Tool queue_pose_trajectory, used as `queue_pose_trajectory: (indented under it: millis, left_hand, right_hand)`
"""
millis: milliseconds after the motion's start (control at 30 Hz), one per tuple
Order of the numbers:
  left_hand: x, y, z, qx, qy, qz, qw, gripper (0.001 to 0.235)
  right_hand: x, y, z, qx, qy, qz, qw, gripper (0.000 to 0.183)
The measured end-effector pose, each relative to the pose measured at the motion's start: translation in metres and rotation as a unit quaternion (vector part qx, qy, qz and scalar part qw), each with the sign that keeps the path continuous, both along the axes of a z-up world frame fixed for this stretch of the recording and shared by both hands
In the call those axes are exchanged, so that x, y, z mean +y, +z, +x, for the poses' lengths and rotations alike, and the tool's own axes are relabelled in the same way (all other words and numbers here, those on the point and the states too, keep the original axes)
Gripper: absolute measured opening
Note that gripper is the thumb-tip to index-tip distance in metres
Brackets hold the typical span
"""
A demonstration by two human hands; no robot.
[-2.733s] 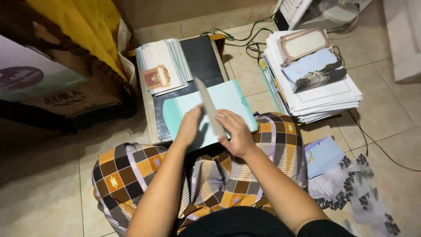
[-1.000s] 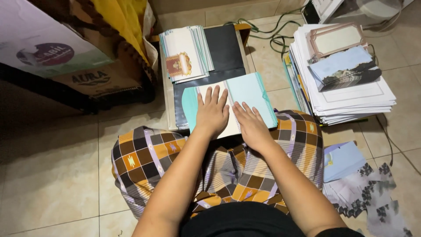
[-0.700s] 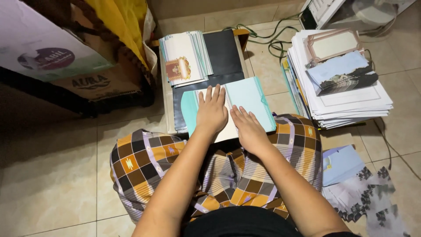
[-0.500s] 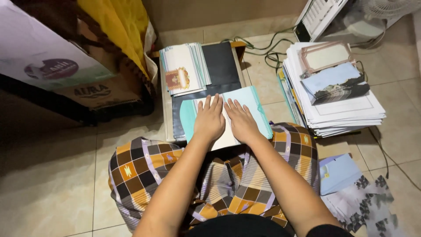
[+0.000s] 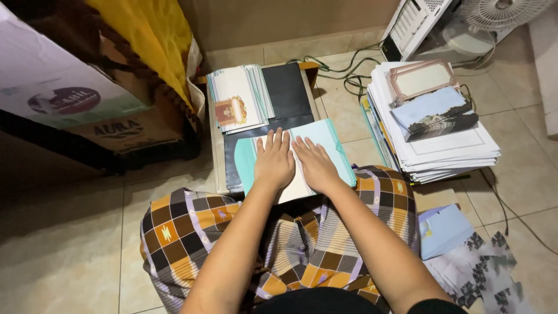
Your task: A person sits on the floor and flips through a blue folder, pressing each printed sheet flat with their hands to organize or smooth them.
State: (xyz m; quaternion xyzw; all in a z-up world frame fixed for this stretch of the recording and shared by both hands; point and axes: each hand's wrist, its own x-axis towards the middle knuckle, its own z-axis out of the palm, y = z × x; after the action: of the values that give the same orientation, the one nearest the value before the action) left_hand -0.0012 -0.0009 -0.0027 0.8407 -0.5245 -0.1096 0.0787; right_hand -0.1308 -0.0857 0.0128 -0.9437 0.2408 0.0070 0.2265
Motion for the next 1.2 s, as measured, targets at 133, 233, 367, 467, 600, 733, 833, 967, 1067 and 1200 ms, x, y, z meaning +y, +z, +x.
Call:
queue_pose_trajectory:
  millis: [133,233,367,467,600,733,833,967,1067,1200]
  left_hand:
    - [-0.002,-0.001,0.002,0.000,-0.001,0.004,1.000,0.063]
    - [0.000,0.001,-0.001,0.004,0.010,-0.011,1.000,0.062]
    - [-0.002,-0.007,-0.001,0.005,0.023,-0.018,1.000,0.064]
    - [-0.001,-0.005,-0.001,0.009,0.031,-0.029,0.999,0.063]
    - [0.000,-0.005,-0.001,0.002,0.024,-0.036,0.999,0.062]
    - [-0.001,-0.004,0.000,0.000,0.023,-0.031,0.999,0.062]
    - [-0.002,-0.009,0.000,-0.003,0.025,-0.036,0.999,0.062]
    - [-0.001,-0.006,0.000,0.002,0.028,-0.040,0.999,0.061]
    - [0.001,-0.001,-0.003,0.006,0.028,-0.037,0.999,0.061]
    - [0.000,-0.003,-0.001,0.000,0.020,-0.039,0.999,0.061]
  right_hand:
    - [-0.023,-0.014,0.026,-0.012,-0.001,-0.054,0.998,0.056]
    - [-0.015,0.002,0.018,-0.019,0.004,-0.017,1.000,0.057]
    - [-0.001,-0.006,-0.013,-0.003,0.032,0.000,0.999,0.057]
    - [0.012,0.006,-0.024,0.005,0.018,0.034,0.999,0.057]
    - [0.001,0.010,-0.003,0.008,0.010,-0.007,1.000,0.055]
    - [-0.022,-0.006,0.029,0.005,0.012,-0.075,0.997,0.056]
    - [-0.015,0.003,0.023,0.013,0.009,-0.068,0.998,0.055]
    - [0.008,0.007,-0.005,0.024,0.023,-0.025,0.999,0.056]
    - [0.017,0.013,-0.018,0.029,0.020,0.015,0.999,0.058]
    - [0.001,0.006,0.002,0.025,0.020,-0.026,0.999,0.056]
